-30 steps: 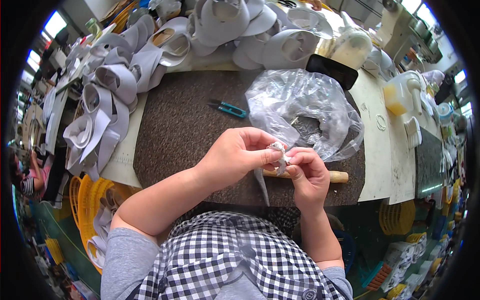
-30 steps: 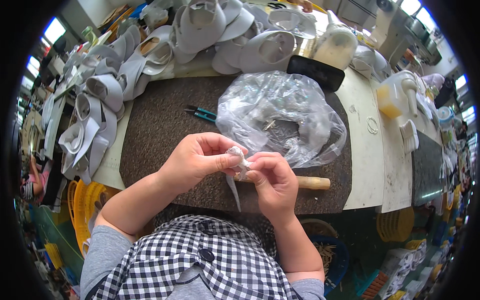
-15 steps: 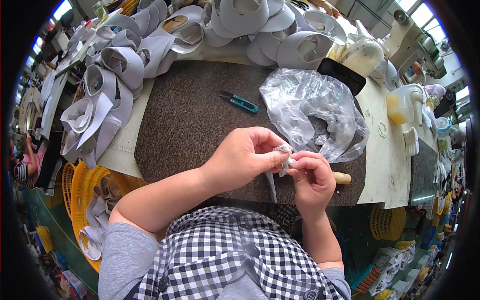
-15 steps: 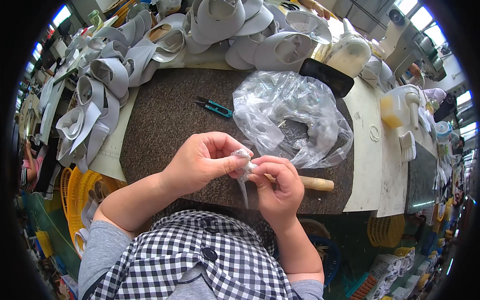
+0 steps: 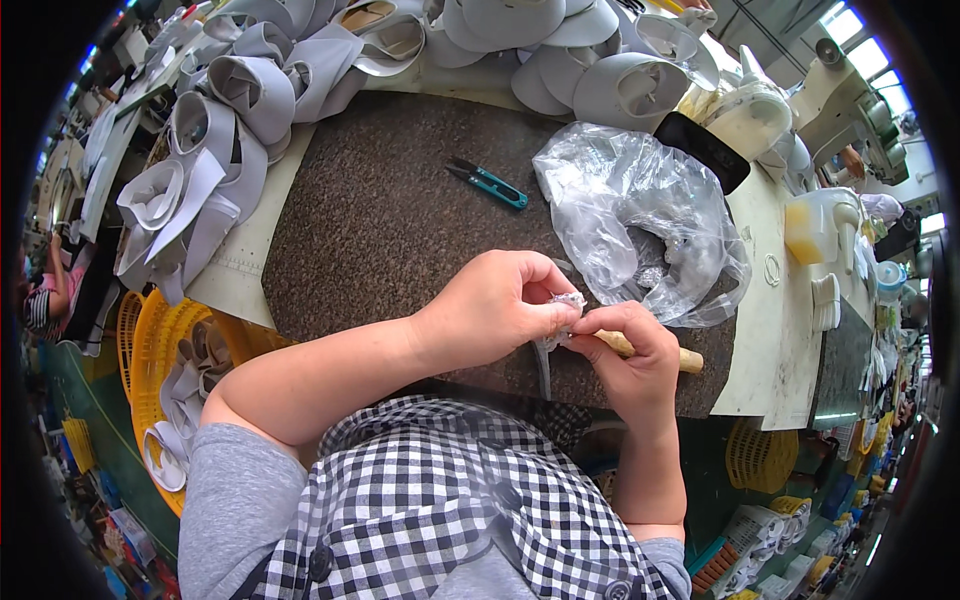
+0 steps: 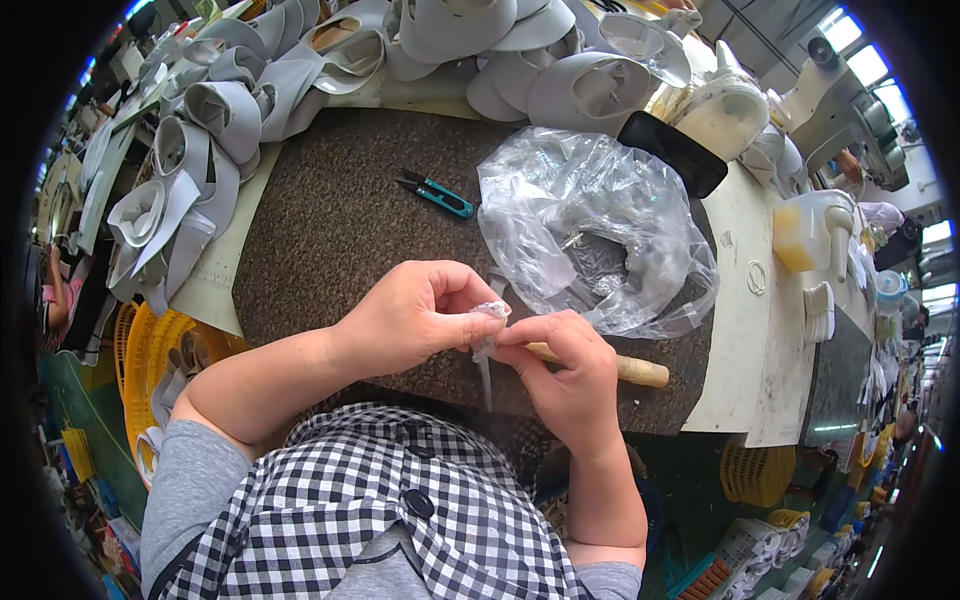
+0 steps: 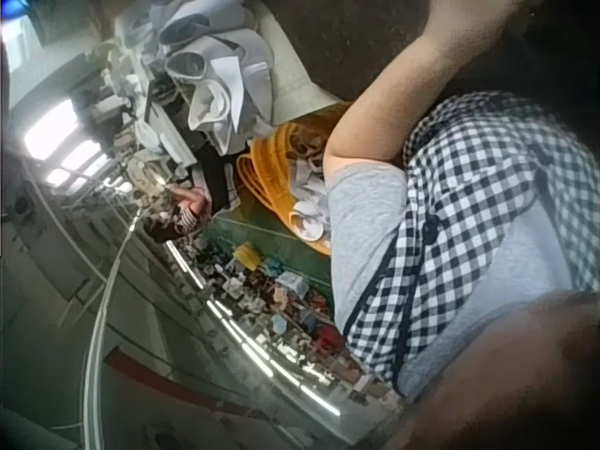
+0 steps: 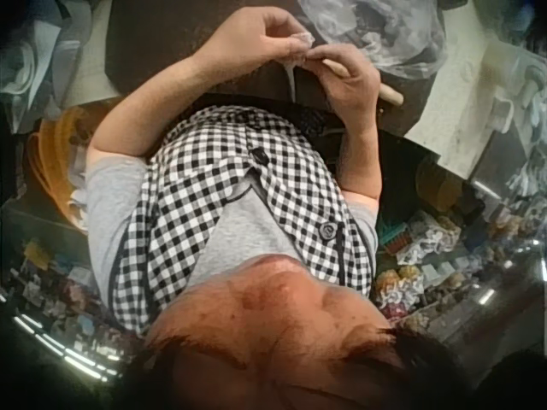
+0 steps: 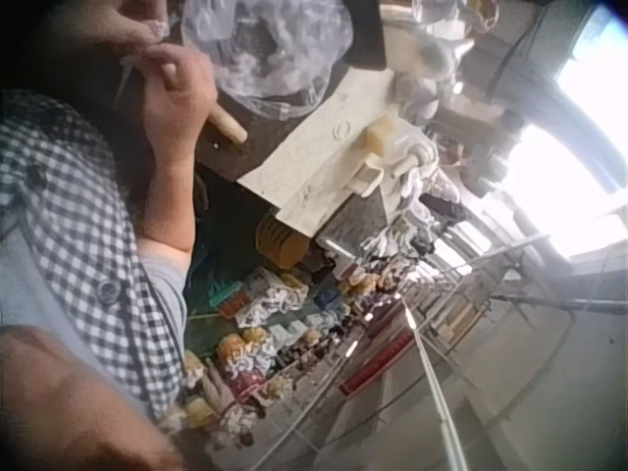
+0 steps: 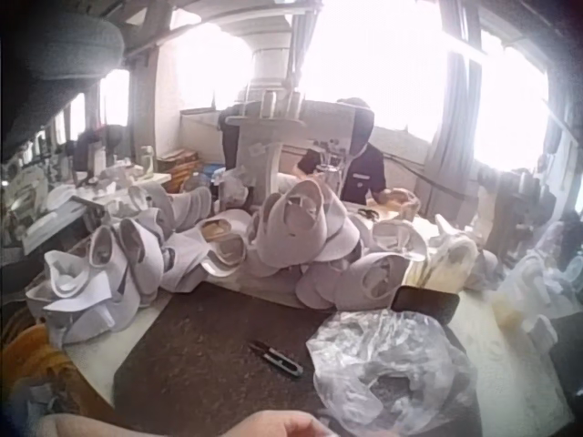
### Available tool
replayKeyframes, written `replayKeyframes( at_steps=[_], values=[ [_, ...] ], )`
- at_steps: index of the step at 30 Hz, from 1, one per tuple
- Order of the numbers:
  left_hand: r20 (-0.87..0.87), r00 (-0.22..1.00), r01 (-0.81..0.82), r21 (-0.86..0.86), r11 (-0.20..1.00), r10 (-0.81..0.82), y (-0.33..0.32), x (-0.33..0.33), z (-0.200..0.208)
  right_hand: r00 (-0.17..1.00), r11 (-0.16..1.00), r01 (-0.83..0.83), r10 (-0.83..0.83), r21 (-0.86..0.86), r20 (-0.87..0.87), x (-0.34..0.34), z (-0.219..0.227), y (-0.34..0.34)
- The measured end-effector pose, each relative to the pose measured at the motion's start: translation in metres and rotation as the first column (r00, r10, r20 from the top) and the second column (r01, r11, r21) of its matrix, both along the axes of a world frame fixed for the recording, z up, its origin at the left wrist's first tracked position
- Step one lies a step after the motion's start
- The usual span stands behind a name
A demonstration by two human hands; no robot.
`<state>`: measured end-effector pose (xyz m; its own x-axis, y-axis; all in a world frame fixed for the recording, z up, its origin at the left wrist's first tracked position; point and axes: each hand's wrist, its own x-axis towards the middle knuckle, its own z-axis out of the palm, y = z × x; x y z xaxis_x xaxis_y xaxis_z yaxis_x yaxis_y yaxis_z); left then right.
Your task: The person applies adhesive from a glue tube to a shoe upper, then assembles shoe components by hand.
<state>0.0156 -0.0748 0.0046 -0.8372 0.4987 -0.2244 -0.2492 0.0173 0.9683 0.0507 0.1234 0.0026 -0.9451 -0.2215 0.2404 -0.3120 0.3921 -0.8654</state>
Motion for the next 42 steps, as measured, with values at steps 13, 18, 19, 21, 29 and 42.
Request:
replayKeyframes(
  at_steps=[13, 18, 19, 21, 29, 42],
  values=[
    [0.158, 0.987, -0.023, 0.073, 0.997, 0.011, 0.0, 0.01, -0.009, 0.997, 0.994, -0.019, 0.026, -0.105, 0.072, 0.012, -0.016, -0.006],
    [0.104, 0.993, -0.056, 0.039, 0.998, 0.052, 0.0, 0.016, -0.001, 0.995, 0.974, -0.002, 0.025, -0.226, 0.101, 0.014, -0.019, -0.01],
    [-0.032, 0.997, -0.066, -0.003, 0.998, 0.066, 0.001, 0.019, 0.002, 0.994, 0.975, -0.003, 0.027, -0.222, 0.107, 0.014, -0.02, -0.009],
    [-0.427, 0.902, -0.134, -0.148, 0.98, 0.058, 0.002, 0.024, -0.003, 0.959, 0.906, 0.054, 0.071, -0.42, 0.276, 0.014, -0.022, -0.008],
    [0.264, 0.964, -0.071, 0.136, 0.988, 0.033, 0.0, 0.022, -0.012, 0.995, 0.996, 0.011, -0.019, -0.09, -0.095, 0.017, -0.016, -0.014],
    [0.53, 0.846, -0.34, 0.45, 0.826, 0.059, -0.022, 0.03, -0.004, 0.988, 0.819, -0.08, 0.139, -0.569, 0.061, -0.006, -0.03, -0.026]
  ],
)
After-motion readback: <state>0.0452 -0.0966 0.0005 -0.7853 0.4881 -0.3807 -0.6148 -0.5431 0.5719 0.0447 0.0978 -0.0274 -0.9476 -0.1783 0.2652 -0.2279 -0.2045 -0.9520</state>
